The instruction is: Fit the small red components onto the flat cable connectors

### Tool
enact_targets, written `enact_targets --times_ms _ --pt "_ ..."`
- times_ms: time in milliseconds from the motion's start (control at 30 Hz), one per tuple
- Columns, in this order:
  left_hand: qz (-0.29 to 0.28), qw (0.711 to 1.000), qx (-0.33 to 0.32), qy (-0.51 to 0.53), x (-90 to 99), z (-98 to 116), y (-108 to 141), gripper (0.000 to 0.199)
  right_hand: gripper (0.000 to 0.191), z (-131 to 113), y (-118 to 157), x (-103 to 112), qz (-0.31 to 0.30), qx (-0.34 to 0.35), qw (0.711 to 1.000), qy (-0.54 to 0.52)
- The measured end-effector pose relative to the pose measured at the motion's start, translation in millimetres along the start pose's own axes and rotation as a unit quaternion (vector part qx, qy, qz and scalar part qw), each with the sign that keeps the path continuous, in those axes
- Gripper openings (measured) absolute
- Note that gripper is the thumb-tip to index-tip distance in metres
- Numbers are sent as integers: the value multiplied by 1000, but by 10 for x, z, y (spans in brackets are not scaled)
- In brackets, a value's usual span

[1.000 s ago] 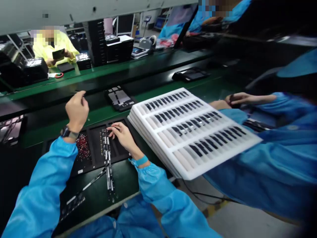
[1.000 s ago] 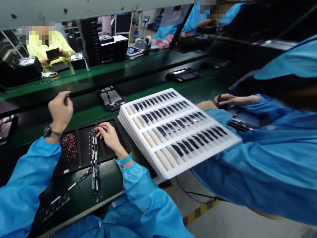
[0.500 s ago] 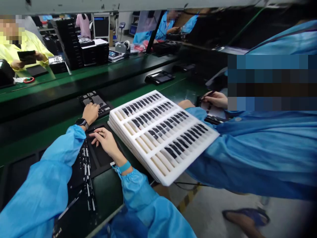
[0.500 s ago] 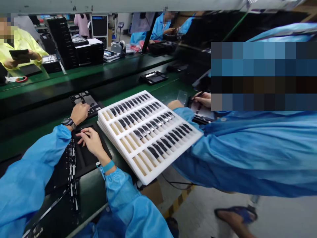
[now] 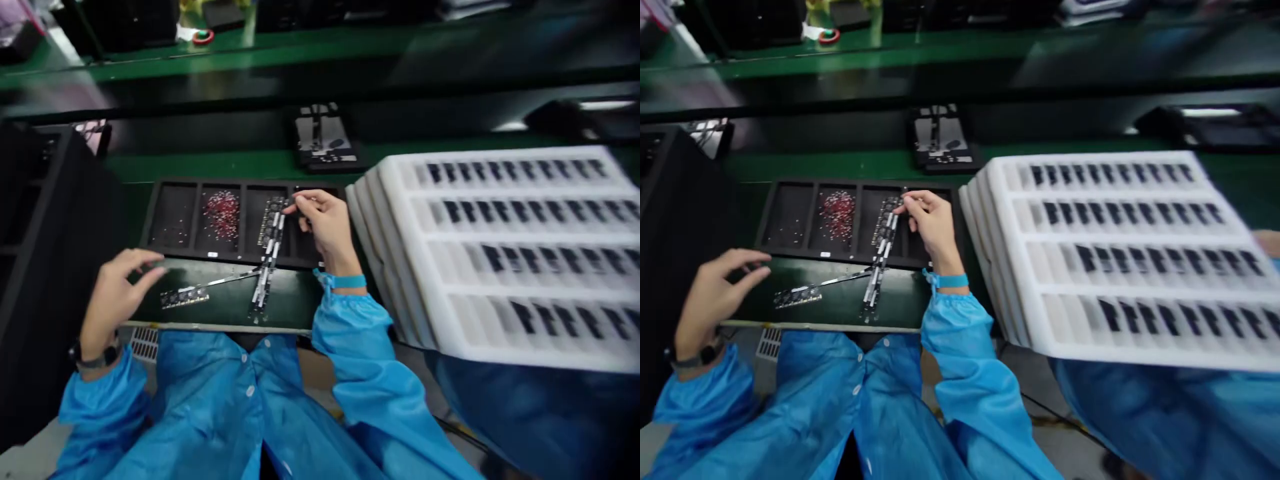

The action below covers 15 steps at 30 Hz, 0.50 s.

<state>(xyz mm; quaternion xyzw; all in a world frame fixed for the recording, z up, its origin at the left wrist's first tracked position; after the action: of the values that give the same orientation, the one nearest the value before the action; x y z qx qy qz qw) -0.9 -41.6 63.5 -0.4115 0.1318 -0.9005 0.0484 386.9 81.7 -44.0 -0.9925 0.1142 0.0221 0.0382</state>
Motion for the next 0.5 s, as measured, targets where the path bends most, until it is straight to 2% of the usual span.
enact_targets --times_ms 100,200,333,433,500 --pt "-45 997 47 -35 -210 -458 678 30 33 -91 55 -207 -28 19 999 9" --pt "-35 996 61 -60 -395 -675 971 32 32 -149 86 -453 -51 20 998 8" --pt "7 998 46 -49 -442 -747 1040 25 39 -196 103 -699 -61 11 998 2" --pt "0 1000 21 -21 -448 -816 1004 22 43 -236 133 -792 -68 -4 998 11" --pt "-12 999 -22 -23 -487 -860 892 25 42 -235 123 -818 -74 -19 997 13"
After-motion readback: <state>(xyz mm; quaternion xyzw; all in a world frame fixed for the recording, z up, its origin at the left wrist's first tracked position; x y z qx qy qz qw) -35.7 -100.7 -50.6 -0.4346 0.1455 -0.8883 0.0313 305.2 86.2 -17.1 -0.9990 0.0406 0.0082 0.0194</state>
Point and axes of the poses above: each hand's wrist, its own y-axis away from the middle knuckle, its own x-axis out of the back of the hand, z = x × y, the point moved 9 cm from there along -y, towards the middle knuckle, and after that the axes turned 7 degrees about z, right-handed, at the moved point
